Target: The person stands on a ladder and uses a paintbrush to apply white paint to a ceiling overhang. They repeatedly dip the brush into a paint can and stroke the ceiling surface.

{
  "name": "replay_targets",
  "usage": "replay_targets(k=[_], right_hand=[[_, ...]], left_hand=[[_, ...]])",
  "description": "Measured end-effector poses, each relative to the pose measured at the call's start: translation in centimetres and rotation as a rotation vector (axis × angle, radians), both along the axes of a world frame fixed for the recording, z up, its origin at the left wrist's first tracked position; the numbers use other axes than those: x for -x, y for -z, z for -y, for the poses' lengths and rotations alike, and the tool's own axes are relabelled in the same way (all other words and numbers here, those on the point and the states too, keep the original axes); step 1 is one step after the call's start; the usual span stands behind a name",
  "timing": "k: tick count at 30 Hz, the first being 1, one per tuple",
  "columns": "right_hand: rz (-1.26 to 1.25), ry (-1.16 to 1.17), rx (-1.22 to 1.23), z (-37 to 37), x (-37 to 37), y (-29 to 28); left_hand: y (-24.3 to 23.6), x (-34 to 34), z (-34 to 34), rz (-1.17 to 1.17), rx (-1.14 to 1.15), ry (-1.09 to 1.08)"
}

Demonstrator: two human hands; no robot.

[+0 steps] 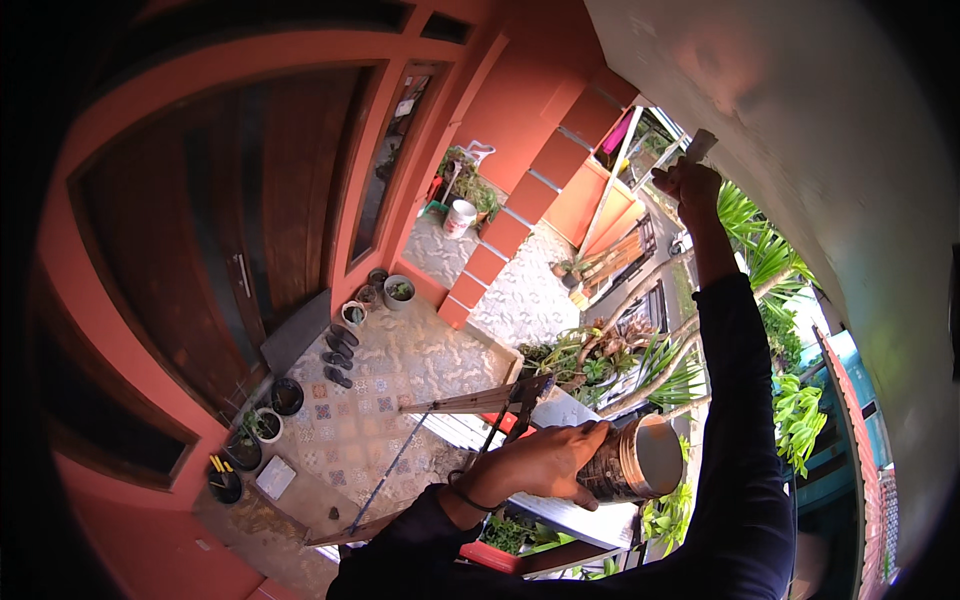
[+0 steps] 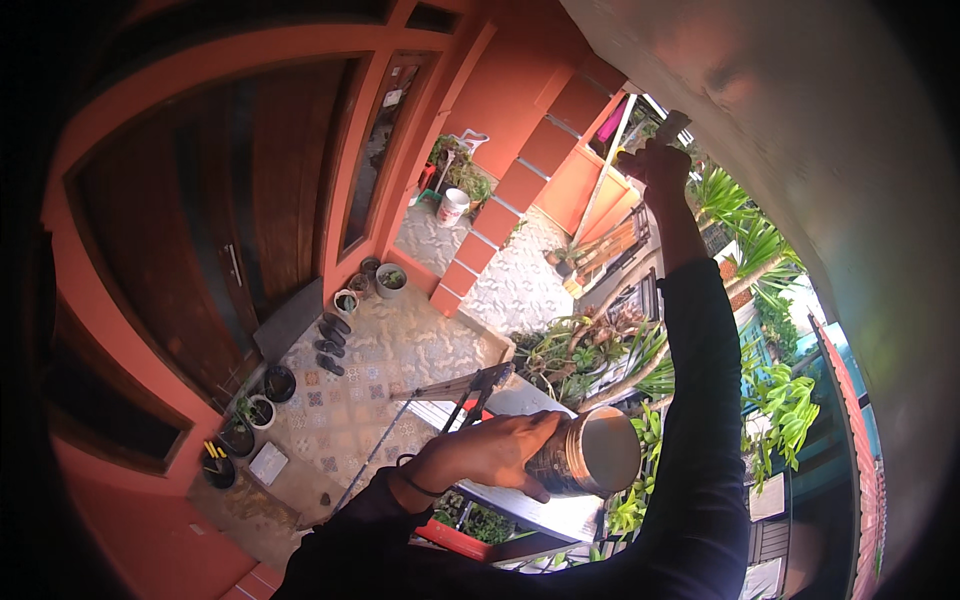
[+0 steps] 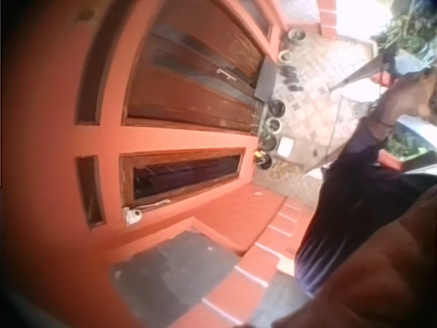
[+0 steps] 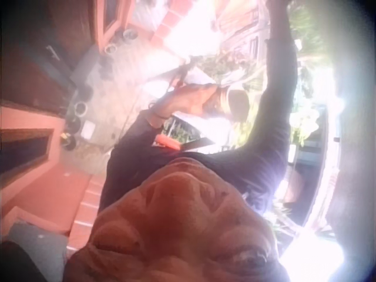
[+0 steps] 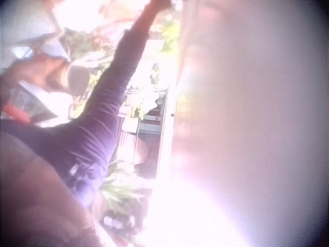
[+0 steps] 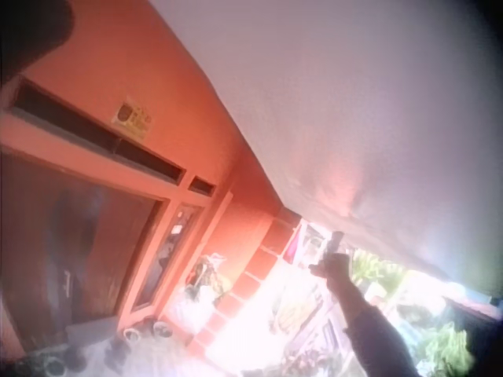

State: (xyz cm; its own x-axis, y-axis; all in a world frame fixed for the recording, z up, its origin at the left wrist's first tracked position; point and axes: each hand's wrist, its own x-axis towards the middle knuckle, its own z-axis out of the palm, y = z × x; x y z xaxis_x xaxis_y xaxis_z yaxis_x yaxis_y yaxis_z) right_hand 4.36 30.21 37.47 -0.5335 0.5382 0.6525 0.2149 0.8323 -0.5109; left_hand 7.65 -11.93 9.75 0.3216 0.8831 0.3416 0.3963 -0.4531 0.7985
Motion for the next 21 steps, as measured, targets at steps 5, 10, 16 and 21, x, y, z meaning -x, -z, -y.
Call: replay_targets(k=[5,10,16,21], right_hand=[[-0.240,-0.491,0.269,7.4,6.6,-3.6],[-0.207,-0.526,0.112,20.3,10.8,-3.4],[-0.192,-0.460,-0.420,22.8,11.7,-1.0],[-0.259,-0.006,-0.687,12.4,13.6,-4.0]], left_hand=[[0.6,-0.2,-0.3,-0.018,-0.010,-0.005],[0.0,0.0,0.0,-0.028,-0.006,-0.012],[-0.5,0.0,0.4,-0.059,0.006,-0.040],[-0.3,0.1,0.2,-0.089,0.037,-0.029]])
